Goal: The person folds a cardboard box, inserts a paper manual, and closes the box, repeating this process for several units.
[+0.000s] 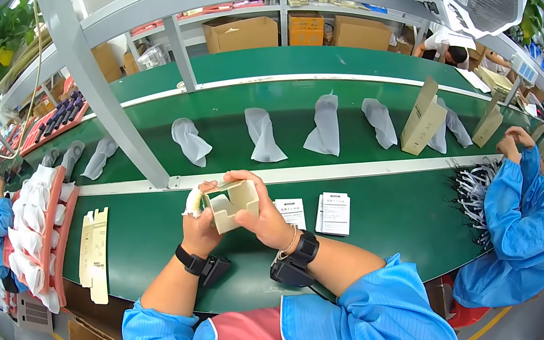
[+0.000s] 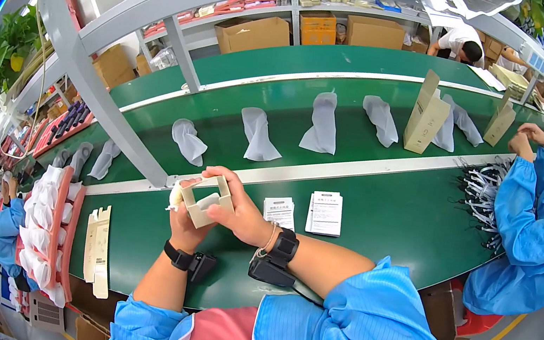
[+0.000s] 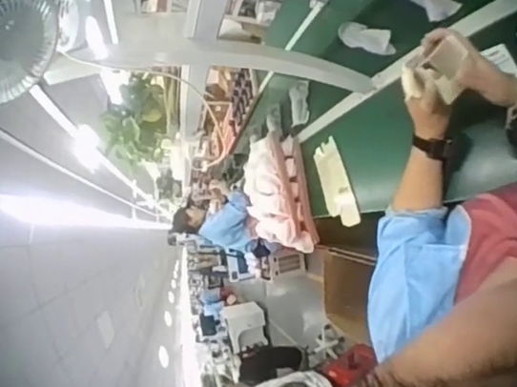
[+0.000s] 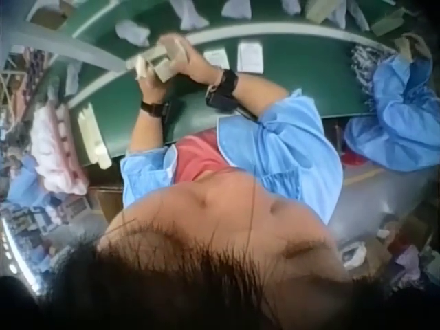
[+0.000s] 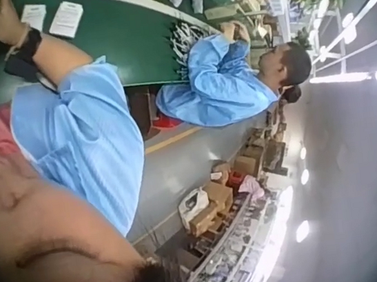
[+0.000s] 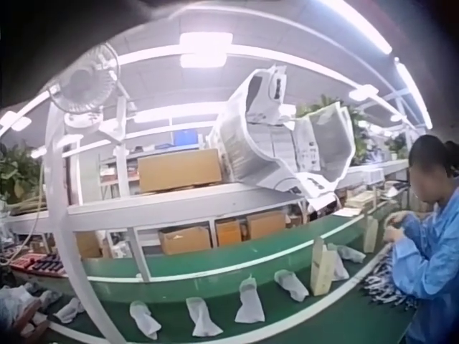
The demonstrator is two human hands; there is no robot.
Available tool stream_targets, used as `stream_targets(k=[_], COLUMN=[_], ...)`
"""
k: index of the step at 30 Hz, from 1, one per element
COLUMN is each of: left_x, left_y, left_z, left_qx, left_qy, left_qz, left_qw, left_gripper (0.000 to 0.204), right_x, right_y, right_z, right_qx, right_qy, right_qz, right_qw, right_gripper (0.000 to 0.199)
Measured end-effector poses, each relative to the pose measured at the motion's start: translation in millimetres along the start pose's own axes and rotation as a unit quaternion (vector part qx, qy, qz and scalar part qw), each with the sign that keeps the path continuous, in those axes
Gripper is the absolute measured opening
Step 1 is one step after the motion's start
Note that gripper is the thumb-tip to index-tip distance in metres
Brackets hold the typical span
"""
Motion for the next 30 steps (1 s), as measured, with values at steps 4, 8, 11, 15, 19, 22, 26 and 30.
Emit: stream_targets(k=[4,8,11,15,19,22,26,30], left_x=[-20.0,-31.5,-30.8,-17.4,-7.4,8.8,-16.3,-13.4], left_y=[14.6,13.2,4.2,-0.9,-3.6,-12.8,-7.3,-11.3], left_z=[-0.5,-4.2,-4.4,-4.1,1.5,-4.8,0.2,2.3], left_qx=[0.014,0.018,0.005,0.081,0.068,0.076,0.076,0.091], left_qy=[0.015,0.032,-0.016,-0.058,0.221,0.017,0.129,0.079], left_qz=[0.203,0.183,0.060,-0.023,-0.264,-0.187,-0.296,-0.365], left_qw=[0.979,0.982,0.998,0.995,0.936,0.979,0.943,0.923], left_gripper=[0.060,0.047,0.037,0.039,0.056,0.067,0.063,0.066], right_x=[-6.9,-4.0,-5.9,-4.7,6.7,21.4,29.4,29.2], right_y=[-1.2,3.7,-2.9,-13.4,-11.0,-6.3,-5.1,-2.6], right_z=[2.2,-1.6,-3.2,-5.7,-9.5,-12.4,-14.5,-14.3], right_qx=[-0.007,-0.009,-0.002,0.037,0.091,0.117,0.113,0.082], right_qy=[0.002,0.009,0.014,0.013,-0.036,-0.080,-0.011,0.011], right_qz=[0.020,0.003,-0.013,0.108,0.354,0.425,0.448,0.444], right_qw=[1.000,1.000,1.000,0.993,0.930,0.894,0.887,0.892], right_gripper=[0.056,0.058,0.059,0.057,0.050,0.043,0.036,0.034])
Point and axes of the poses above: each hand's wrist, its own z-axis away from the middle knuckle, its own y-axis out of the palm, x = y × z, the point moved 3 cm from there along -z, towards the middle knuckle, and after that the axes turned 9 degrees about x, right-handed, at the moved point
